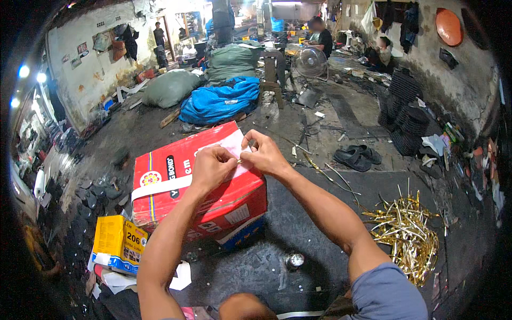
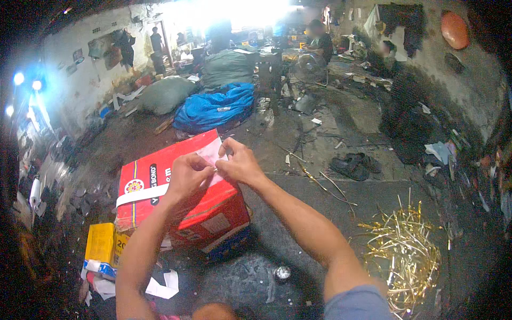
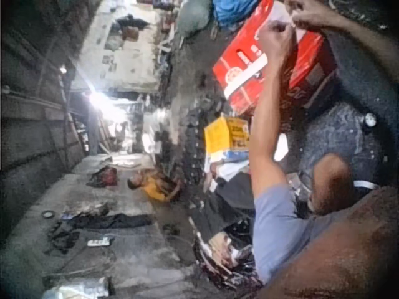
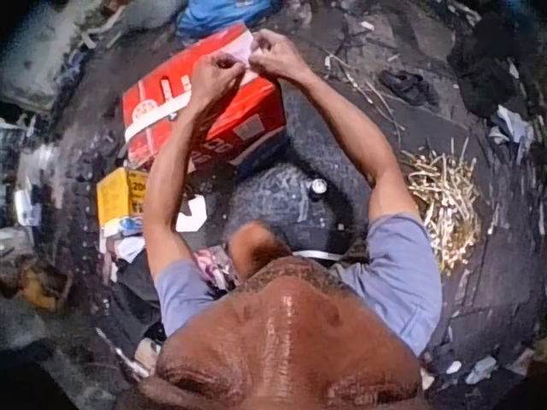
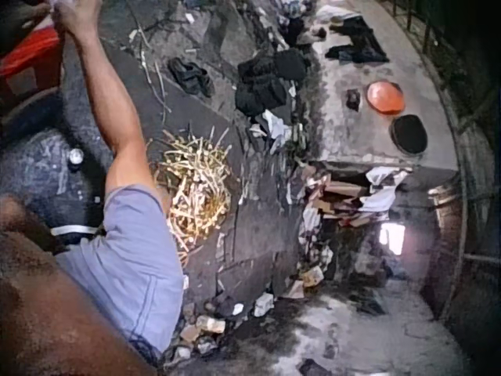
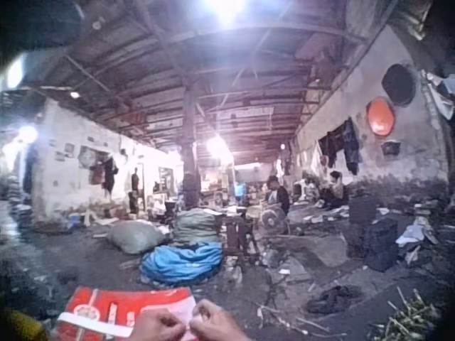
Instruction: The person wraps a red cardboard box with white tape, repeatedly folding and pressing the tape around the box edges. The person adjusts the box position and continues applying tape to secure it.
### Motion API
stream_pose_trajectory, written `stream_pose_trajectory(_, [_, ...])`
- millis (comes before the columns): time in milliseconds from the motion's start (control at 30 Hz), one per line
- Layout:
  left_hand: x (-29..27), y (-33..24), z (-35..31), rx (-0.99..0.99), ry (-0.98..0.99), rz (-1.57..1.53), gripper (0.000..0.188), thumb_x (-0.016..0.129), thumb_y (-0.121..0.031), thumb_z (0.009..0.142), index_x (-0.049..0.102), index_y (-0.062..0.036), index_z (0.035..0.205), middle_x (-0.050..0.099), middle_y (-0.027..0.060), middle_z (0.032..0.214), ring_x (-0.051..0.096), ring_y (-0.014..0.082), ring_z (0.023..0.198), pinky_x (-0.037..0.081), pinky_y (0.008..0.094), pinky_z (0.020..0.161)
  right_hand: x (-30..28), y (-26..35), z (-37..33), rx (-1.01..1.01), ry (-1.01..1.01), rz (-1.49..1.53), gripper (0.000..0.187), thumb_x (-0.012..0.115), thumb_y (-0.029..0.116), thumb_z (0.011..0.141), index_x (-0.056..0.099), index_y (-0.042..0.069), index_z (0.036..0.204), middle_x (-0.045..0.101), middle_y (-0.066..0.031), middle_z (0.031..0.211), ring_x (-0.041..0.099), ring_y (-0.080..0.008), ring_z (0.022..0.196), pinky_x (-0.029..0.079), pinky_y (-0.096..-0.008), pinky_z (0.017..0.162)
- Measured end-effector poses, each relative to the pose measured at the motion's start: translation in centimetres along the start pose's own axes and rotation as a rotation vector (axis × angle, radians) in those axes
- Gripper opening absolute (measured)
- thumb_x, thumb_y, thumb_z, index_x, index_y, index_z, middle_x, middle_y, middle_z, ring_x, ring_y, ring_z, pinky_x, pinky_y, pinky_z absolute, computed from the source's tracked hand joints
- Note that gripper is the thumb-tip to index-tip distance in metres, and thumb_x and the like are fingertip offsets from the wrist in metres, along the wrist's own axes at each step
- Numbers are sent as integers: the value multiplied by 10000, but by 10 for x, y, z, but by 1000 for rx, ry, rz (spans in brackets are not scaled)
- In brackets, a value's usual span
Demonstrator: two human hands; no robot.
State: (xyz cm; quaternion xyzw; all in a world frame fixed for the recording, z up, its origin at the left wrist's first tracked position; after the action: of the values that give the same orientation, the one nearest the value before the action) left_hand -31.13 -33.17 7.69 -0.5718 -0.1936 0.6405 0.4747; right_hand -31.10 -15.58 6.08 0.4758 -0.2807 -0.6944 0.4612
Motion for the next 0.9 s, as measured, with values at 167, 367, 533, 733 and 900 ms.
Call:
stream_pose_trajectory(167, [-13,-19,12,353,6,291,149,781,-155,802,781,-6,810,697,126,745,678,208,670,533,354,641,-2,7,3,-16,-45,-59,439,801,380,783,602,29,954,678,-187,803,693,-316,780,541,-436,706])
stream_pose_trajectory(367, [6,-11,23,285,-113,-73,113,753,-81,825,743,20,774,668,75,725,614,120,663,485,308,611,-9,6,5,113,-14,-6,497,680,480,940,604,2,832,675,-225,795,704,-292,818,534,-445,721])
stream_pose_trajectory(533, [11,-20,18,358,-174,-49,117,790,-100,834,766,5,787,666,67,703,602,131,632,472,308,605,0,-13,11,-130,-89,60,336,629,281,999,626,-8,826,632,-167,713,644,-243,690,498,-451,653])
stream_pose_trajectory(733, [15,-34,20,366,-120,-63,122,795,-104,844,770,12,820,721,92,786,686,148,708,539,287,667,27,-38,-23,627,128,1135,219,637,307,1048,530,198,891,394,99,623,311,-16,430,215,-215,339])
stream_pose_trajectory(900, [11,-28,14,341,-167,-61,124,736,-92,860,758,25,829,687,95,786,648,156,729,501,316,660,10,-23,-17,694,191,857,633,546,780,929,575,158,816,488,46,638,445,-84,503,311,-262,419])
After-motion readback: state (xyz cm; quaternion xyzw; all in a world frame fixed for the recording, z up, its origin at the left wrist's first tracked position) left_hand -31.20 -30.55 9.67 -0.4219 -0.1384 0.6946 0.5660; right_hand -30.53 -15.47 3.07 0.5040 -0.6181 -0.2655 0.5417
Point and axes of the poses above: each hand's wrist, its own z-axis towards the middle knuckle, its own x-axis out of the palm, y = z × x, the point moved 7 cm from there along z, towards the middle knuckle
